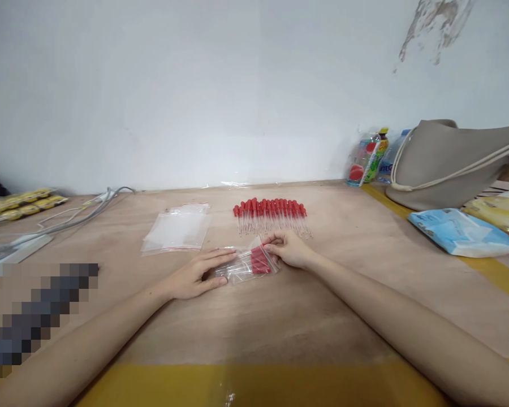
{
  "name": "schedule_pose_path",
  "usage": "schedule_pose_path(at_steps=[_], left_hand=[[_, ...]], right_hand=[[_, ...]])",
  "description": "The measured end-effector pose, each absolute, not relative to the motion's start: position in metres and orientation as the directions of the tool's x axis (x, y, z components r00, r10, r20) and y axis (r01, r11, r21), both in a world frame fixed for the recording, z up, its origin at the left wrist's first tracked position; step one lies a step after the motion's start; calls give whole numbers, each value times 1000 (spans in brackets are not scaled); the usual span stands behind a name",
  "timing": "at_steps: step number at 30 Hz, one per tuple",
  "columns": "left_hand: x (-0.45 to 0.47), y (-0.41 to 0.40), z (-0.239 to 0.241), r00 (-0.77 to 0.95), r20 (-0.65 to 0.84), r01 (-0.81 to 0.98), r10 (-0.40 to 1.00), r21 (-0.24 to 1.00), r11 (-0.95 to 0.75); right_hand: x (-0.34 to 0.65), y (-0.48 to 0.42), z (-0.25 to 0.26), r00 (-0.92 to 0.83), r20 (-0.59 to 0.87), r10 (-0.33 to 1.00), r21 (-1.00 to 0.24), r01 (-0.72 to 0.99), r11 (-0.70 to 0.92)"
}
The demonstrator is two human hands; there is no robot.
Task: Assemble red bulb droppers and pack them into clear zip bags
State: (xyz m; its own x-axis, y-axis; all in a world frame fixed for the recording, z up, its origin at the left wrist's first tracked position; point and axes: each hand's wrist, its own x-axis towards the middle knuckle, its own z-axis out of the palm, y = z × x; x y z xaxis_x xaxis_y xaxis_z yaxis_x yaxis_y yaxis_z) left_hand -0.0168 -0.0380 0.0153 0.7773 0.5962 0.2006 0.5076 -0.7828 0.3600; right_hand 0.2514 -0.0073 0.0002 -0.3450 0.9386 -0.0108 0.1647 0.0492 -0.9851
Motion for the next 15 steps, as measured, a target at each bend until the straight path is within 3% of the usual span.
schedule_pose_path(at_steps=[6,11,15], left_hand=[[-17,-38,15,777,209,502,594,364,-785],[-17,-39,15,773,200,512,602,364,-778],[-17,-38,15,764,195,520,615,378,-766]], right_hand=[[254,-3,3,-219,-65,974,-972,235,-12],[257,-5,-3,-250,121,961,-936,293,194],[253,-8,-5,-312,292,904,-838,372,399]])
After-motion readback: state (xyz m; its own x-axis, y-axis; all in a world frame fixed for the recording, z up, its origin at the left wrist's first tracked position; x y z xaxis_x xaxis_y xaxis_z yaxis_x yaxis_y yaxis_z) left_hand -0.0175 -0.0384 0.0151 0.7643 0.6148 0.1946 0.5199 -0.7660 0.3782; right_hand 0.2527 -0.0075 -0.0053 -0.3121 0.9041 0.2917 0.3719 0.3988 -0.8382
